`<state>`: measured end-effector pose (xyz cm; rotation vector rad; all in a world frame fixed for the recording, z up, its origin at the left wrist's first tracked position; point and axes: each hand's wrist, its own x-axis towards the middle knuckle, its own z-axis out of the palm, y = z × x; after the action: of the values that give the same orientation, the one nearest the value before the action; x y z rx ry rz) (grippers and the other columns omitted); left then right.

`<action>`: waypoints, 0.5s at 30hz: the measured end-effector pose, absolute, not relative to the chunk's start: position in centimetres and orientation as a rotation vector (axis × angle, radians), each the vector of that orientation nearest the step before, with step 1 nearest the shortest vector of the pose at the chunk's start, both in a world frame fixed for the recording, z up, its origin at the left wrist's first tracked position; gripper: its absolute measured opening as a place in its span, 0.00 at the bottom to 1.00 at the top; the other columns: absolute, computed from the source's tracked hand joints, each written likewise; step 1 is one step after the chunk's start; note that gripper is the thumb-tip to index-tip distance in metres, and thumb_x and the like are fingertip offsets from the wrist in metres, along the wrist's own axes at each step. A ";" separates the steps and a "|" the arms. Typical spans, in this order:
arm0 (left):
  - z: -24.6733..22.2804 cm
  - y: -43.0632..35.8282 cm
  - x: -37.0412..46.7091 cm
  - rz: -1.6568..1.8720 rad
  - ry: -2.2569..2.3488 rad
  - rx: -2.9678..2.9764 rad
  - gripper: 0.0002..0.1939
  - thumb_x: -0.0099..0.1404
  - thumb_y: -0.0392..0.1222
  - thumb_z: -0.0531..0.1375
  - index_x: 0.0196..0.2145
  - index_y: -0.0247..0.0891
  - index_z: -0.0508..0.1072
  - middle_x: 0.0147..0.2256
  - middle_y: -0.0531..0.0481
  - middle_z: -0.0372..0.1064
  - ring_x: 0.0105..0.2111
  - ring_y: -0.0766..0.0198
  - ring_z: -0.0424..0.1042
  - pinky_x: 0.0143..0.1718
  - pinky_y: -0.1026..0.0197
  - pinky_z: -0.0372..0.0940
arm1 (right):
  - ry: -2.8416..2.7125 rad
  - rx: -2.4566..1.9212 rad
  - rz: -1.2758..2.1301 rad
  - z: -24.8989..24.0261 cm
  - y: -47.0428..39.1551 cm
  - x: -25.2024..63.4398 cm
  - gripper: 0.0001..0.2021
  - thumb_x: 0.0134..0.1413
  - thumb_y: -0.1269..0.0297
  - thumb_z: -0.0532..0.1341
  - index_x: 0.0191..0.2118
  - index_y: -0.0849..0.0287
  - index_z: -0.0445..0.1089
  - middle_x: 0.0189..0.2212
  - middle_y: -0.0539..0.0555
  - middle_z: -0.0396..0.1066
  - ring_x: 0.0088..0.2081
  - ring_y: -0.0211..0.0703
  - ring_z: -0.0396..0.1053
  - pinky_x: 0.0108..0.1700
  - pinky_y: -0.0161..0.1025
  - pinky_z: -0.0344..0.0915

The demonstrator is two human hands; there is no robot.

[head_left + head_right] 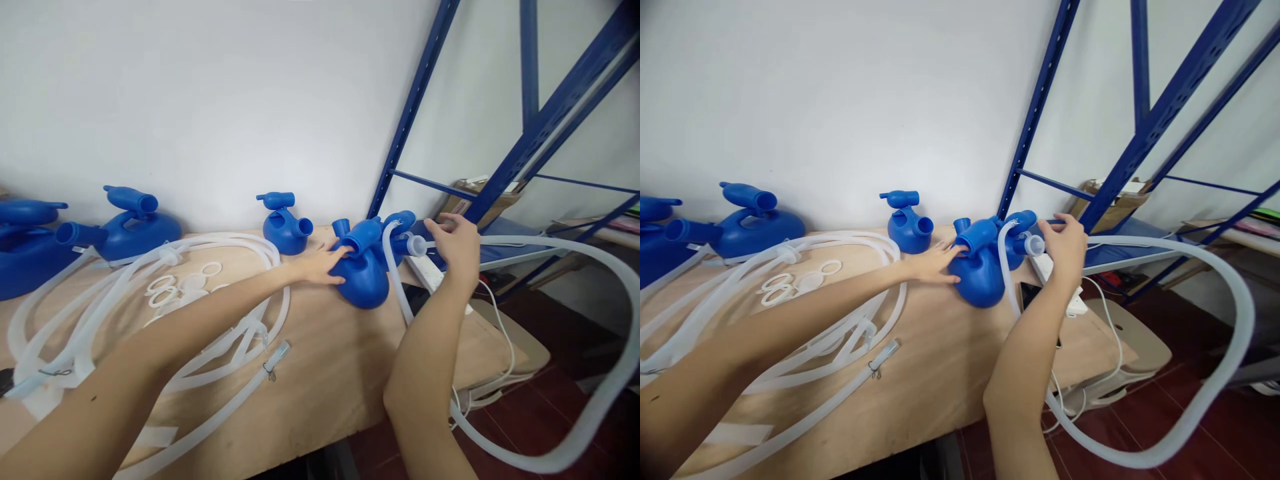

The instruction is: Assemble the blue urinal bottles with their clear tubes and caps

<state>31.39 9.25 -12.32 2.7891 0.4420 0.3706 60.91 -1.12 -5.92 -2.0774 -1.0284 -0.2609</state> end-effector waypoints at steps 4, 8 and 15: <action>-12.5 11.7 31.5 0.465 0.785 2.612 0.50 0.63 0.65 0.64 0.71 0.35 0.51 0.67 0.31 0.62 0.70 0.36 0.56 0.67 0.40 0.57 | -1.009 -2.205 -0.189 -6.6 1.3 58.3 0.31 0.62 0.48 0.62 0.64 0.63 0.70 0.60 0.71 0.73 0.64 0.67 0.65 0.65 0.60 0.58; -13.0 12.7 31.5 0.572 1.119 2.278 0.62 0.54 0.70 0.69 0.74 0.40 0.44 0.67 0.33 0.61 0.66 0.38 0.64 0.63 0.46 0.62 | -0.997 -2.483 -0.142 -7.5 2.6 56.8 0.35 0.67 0.41 0.51 0.68 0.62 0.65 0.67 0.75 0.62 0.70 0.72 0.55 0.67 0.69 0.47; -13.6 11.6 33.9 0.636 1.471 2.148 0.51 0.66 0.66 0.62 0.73 0.41 0.42 0.66 0.29 0.63 0.62 0.38 0.69 0.59 0.44 0.65 | -1.175 -2.604 -0.073 -6.1 1.2 57.3 0.41 0.63 0.34 0.51 0.72 0.58 0.58 0.67 0.70 0.62 0.69 0.74 0.56 0.69 0.67 0.45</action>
<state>33.94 11.57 -13.61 2.1483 1.4709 0.6362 57.33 1.24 -6.11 -2.6043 -1.1747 -0.0734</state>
